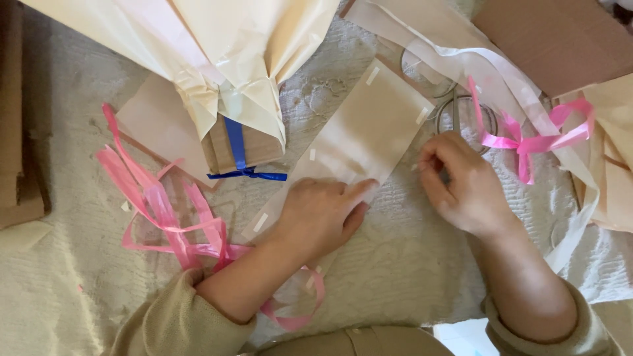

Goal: The person cuts a white ribbon into small pieces using blue-handled scissors and places them on a sheet of paper. They also handle pink ribbons and a wrapped gift box on the floor.

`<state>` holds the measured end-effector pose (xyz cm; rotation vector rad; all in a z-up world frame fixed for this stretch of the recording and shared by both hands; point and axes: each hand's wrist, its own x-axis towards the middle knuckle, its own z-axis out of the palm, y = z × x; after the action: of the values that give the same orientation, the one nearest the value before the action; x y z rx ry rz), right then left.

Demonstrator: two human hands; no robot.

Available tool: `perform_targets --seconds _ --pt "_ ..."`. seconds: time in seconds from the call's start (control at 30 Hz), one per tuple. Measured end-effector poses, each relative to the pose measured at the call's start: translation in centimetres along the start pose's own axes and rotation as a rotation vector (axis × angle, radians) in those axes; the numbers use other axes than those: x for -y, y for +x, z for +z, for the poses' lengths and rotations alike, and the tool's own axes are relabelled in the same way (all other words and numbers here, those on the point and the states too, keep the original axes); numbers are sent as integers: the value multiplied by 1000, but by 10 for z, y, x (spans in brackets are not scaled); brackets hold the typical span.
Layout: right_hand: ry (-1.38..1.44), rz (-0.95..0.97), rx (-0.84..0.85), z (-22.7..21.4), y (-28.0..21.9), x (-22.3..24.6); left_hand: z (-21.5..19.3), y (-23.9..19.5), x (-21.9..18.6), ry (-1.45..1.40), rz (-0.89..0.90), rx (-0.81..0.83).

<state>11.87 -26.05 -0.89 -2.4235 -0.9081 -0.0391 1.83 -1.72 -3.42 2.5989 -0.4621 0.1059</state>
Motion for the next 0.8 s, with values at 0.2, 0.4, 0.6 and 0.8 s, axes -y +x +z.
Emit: perform_targets --seconds 0.2,0.4,0.6,0.8 --pt "48 295 -7 -20 8 8 11 -2 6 63 108 -151" --pt "-5 250 -83 -18 6 3 8 -1 5 58 131 -182" --pt "-7 221 -89 -15 5 -2 2 0 3 66 122 -148" --pt "-13 259 -85 -10 5 0 0 0 0 53 106 -99"
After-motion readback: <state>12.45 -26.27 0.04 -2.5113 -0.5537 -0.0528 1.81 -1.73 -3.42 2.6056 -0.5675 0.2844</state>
